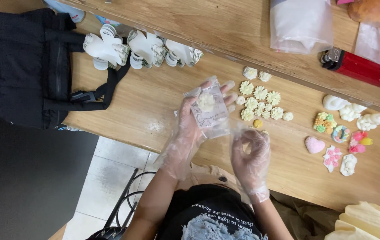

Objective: Packaging small decorative wax melts into plastic bags with printed labels at a workspace.

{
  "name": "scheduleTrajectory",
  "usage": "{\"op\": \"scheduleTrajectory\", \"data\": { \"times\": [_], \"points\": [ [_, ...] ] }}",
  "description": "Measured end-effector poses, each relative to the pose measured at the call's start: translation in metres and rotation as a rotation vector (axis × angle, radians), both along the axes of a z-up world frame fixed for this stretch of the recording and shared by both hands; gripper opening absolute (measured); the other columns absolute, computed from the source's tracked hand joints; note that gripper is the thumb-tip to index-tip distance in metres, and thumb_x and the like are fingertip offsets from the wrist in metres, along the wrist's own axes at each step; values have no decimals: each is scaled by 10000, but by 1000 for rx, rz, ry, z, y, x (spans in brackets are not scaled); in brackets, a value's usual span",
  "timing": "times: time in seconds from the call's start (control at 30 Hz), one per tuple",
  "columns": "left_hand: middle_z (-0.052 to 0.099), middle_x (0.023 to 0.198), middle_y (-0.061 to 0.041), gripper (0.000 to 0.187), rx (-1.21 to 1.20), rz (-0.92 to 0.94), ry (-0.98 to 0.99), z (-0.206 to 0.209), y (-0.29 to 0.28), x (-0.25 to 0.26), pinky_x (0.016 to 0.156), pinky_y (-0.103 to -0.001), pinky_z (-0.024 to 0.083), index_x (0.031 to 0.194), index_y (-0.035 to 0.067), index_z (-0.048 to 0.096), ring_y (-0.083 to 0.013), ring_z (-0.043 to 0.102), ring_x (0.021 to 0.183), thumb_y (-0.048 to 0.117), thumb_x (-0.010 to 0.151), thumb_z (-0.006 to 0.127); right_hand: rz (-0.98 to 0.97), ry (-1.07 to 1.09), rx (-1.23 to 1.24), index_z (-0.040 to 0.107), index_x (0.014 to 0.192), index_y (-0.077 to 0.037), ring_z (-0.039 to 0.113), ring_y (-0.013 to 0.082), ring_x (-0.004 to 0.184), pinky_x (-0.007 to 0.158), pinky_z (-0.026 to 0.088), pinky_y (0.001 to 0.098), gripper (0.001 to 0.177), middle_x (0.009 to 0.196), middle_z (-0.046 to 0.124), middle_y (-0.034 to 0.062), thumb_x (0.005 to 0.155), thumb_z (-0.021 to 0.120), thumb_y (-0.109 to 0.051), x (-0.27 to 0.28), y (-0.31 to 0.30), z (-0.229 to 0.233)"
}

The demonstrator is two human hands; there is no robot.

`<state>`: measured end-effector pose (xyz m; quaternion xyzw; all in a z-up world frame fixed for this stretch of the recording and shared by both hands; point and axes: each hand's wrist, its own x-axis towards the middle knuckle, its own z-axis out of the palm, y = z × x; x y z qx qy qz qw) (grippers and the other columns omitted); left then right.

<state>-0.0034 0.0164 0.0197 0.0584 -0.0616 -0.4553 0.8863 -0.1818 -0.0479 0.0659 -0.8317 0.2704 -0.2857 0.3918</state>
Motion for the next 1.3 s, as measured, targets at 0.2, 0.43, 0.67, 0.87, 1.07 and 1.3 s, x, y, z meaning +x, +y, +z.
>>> {"op": "scheduleTrajectory", "data": {
  "times": [0.2,0.43,0.67,0.87,1.07,1.3],
  "points": [
    [531,1517,-320,529,237,-321,198,33,27,-3,1149,-580,468,1415,81,538,-441,580,1342,361,981,652,84,128,-177,495,1441,-63,639,288,1091,888,572,380,616,1363,567,215,887,766,-55,5,-31,45],
    [638,1329,-241,544,453,-521,182,-31,64,-45,994,-615,533,1445,26,533,-363,669,1143,304,982,597,457,255,-267,684,1202,-138,619,332,1205,989,517,461,490,1335,630,127,734,833,-144,-18,-38,48],
    [628,1289,-275,616,292,-773,618,-61,72,-93,904,-491,578,1402,-73,544,-356,671,1084,425,1046,625,54,82,1143,727,1027,-67,744,224,1100,899,588,349,234,1216,728,93,803,742,-132,-34,-19,52],
    [622,1448,-139,669,643,-459,-249,46,62,-56,1180,-343,486,1431,24,524,-168,606,1357,468,953,671,0,273,772,695,880,-43,667,114,869,765,544,261,86,919,743,47,913,738,-109,-72,-27,11],
    [624,1414,-115,682,728,-631,-767,40,54,-50,1071,-331,562,1484,108,495,-180,655,1215,262,870,749,-95,75,1082,666,814,-31,601,105,741,667,501,257,140,810,663,33,924,743,-71,-68,-21,-3],
    [551,1518,-37,386,657,-470,-646,3,49,-63,1048,-291,556,1385,28,606,-111,632,1230,61,1000,613,-211,65,1099,711,1043,-71,620,99,766,704,516,258,136,841,679,13,908,694,-64,-59,-33,-3]
  ]
}}
